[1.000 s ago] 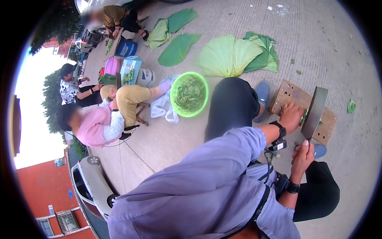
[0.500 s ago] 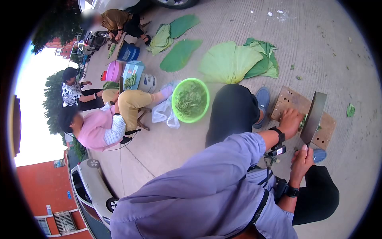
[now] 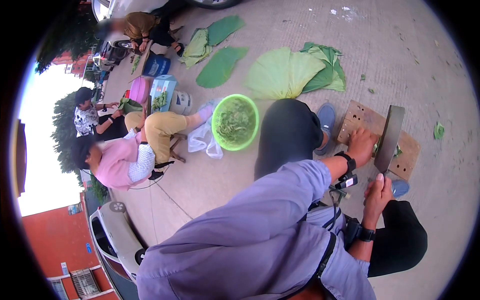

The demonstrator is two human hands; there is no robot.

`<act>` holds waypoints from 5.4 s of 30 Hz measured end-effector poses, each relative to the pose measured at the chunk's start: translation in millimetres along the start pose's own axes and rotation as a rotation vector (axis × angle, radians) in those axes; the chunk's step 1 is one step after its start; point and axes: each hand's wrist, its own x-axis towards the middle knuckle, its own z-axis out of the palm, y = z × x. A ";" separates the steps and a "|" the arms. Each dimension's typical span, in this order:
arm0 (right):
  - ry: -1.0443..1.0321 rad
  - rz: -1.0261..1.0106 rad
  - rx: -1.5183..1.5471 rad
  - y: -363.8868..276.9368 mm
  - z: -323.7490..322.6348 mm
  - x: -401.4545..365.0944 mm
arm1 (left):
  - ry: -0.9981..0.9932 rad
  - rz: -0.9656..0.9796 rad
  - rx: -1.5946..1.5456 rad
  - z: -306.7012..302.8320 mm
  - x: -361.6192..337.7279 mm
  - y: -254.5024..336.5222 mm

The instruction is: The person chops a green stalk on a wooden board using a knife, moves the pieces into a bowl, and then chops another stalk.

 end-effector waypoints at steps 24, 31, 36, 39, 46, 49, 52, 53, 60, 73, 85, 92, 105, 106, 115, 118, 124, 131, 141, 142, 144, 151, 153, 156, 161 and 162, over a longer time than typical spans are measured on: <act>0.004 0.041 -0.163 26.3 -16.5 -17.3 | -0.146 0.115 -0.126 -4.3 18.9 -27.0; 0.028 0.057 -0.172 25.5 -24.7 -24.0 | -0.231 0.072 -0.113 -12.5 28.1 -29.1; 0.023 0.062 -0.236 20.2 -25.5 -28.6 | -0.274 -0.016 -0.087 -10.7 31.8 -29.3; -0.006 0.061 -0.261 16.6 -26.3 -32.2 | -0.284 -0.038 -0.096 -13.4 33.0 -27.0; 0.014 0.002 -0.268 19.2 -25.6 -36.2 | -0.273 -0.019 -0.055 -13.5 31.9 -25.6; 0.008 -0.024 -0.263 20.3 -24.8 -36.5 | -0.278 -0.033 -0.081 -11.9 32.2 -28.2; 0.011 -0.056 -0.273 21.1 -22.4 -38.2 | -0.290 -0.079 -0.126 -11.4 31.5 -28.0; 0.024 -0.094 -0.274 21.9 -21.3 -38.6 | -0.288 -0.102 -0.134 -11.1 31.4 -28.3; -0.010 -0.011 -0.316 21.2 -17.8 -39.4 | -0.295 -0.060 -0.168 -12.6 29.8 -27.8; -0.037 0.036 -0.390 8.8 -14.3 -41.1 | -0.226 0.272 0.060 -19.8 21.8 -20.9; -0.062 0.045 -0.369 2.3 -20.4 -49.9 | -0.239 0.271 0.035 -16.3 24.1 -26.5; -0.021 -0.016 -0.343 2.0 -20.5 -51.6 | -0.224 0.283 0.035 -17.2 25.3 -23.4; -0.055 0.047 -0.405 -2.4 -19.1 -46.0 | -0.225 0.210 0.077 -20.2 20.6 -16.8; -0.056 0.056 -0.406 -2.5 -18.7 -45.2 | -0.221 0.219 0.072 -20.3 20.7 -16.8; -0.106 0.119 -0.463 -6.6 -14.5 -34.3 | -0.155 0.283 0.025 -15.8 22.9 -23.1; -0.101 0.130 -0.473 -5.3 -12.2 -31.3 | -0.139 0.294 -0.001 -13.8 23.9 -24.9; -0.080 0.121 -0.482 -5.1 -10.7 -27.9 | -0.128 0.291 0.000 -8.8 25.2 -29.2; -0.003 -0.021 -0.458 8.0 -5.0 -22.7 | -0.104 0.280 -0.016 -10.6 22.7 -26.0; -0.002 -0.028 -0.456 20.2 4.0 -7.6 | -0.123 0.252 0.014 -11.0 21.8 -23.9; 0.004 -0.029 -0.463 21.3 5.7 -6.2 | -0.116 0.252 0.018 -10.1 22.0 -24.3; 0.011 -0.032 -0.471 20.3 7.4 -5.4 | -0.107 0.253 0.021 -11.7 22.3 -22.0; 0.013 -0.027 -0.480 13.4 8.2 -5.8 | -0.110 0.237 0.014 -15.5 18.6 -16.7; 0.019 -0.039 -0.475 13.4 7.7 -6.2 | -0.117 0.227 0.018 -18.7 18.3 -14.7; 0.042 -0.037 -0.448 7.6 5.0 -7.0 | -0.153 0.207 0.013 -18.1 19.8 -15.5; 0.074 -0.036 -0.431 11.1 2.7 -9.0 | -0.138 0.233 0.019 -17.6 20.7 -18.0; 0.076 -0.038 -0.432 13.7 2.0 -9.2 | -0.136 0.235 0.018 -17.2 20.8 -18.0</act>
